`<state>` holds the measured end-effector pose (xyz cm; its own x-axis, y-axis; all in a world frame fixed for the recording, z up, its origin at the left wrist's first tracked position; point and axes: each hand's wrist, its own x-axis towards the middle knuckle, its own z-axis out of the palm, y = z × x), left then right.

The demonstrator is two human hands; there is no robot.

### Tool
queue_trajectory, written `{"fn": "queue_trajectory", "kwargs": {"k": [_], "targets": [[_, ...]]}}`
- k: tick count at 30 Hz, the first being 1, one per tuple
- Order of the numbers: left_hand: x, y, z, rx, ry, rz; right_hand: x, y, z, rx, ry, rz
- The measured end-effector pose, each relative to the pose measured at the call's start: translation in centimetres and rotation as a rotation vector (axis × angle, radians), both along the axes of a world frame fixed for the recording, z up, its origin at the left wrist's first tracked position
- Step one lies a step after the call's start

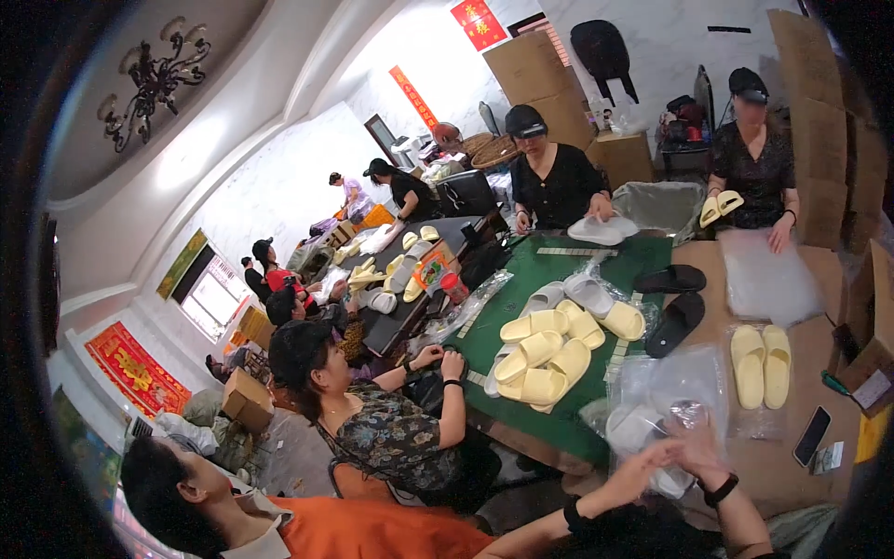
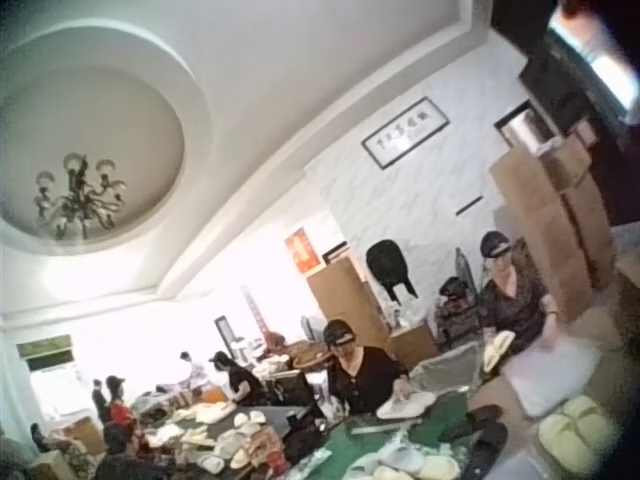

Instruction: Packing manufactured slippers and shoes into plastic bags and preparing them for shipment.

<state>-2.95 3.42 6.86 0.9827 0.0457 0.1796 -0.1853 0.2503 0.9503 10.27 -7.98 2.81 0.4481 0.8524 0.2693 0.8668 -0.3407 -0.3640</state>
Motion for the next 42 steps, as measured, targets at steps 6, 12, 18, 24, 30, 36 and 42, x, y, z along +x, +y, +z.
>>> {"fn": "queue_trajectory", "kwargs": {"k": [6,12,18,24,30,36,42], "targets": [[0.0,4.0,2.2,0.032,0.269,0.278,-1.7,-1.6,5.2,0.043,0.109,0.034],[0.3,3.9,2.7,-0.063,0.314,0.328,-2.3,-2.8,4.8,0.010,0.162,-0.160],[0.4,3.5,3.5,-0.115,0.333,0.352,-1.2,-2.9,5.1,0.053,0.039,-0.454],[0.3,4.3,3.5,-0.148,0.333,0.358,1.4,-3.7,1.7,0.542,0.075,-0.803],[-0.5,4.6,2.7,0.101,0.309,0.432,3.1,-5.9,-2.0,-0.109,0.907,-0.520],[-1.6,6.1,3.4,0.642,0.076,0.663,2.2,-4.3,0.2,0.437,1.394,-0.484],[-3.8,8.2,3.5,0.404,0.295,0.532,2.3,-2.1,5.6,0.367,1.461,-0.230]]}}
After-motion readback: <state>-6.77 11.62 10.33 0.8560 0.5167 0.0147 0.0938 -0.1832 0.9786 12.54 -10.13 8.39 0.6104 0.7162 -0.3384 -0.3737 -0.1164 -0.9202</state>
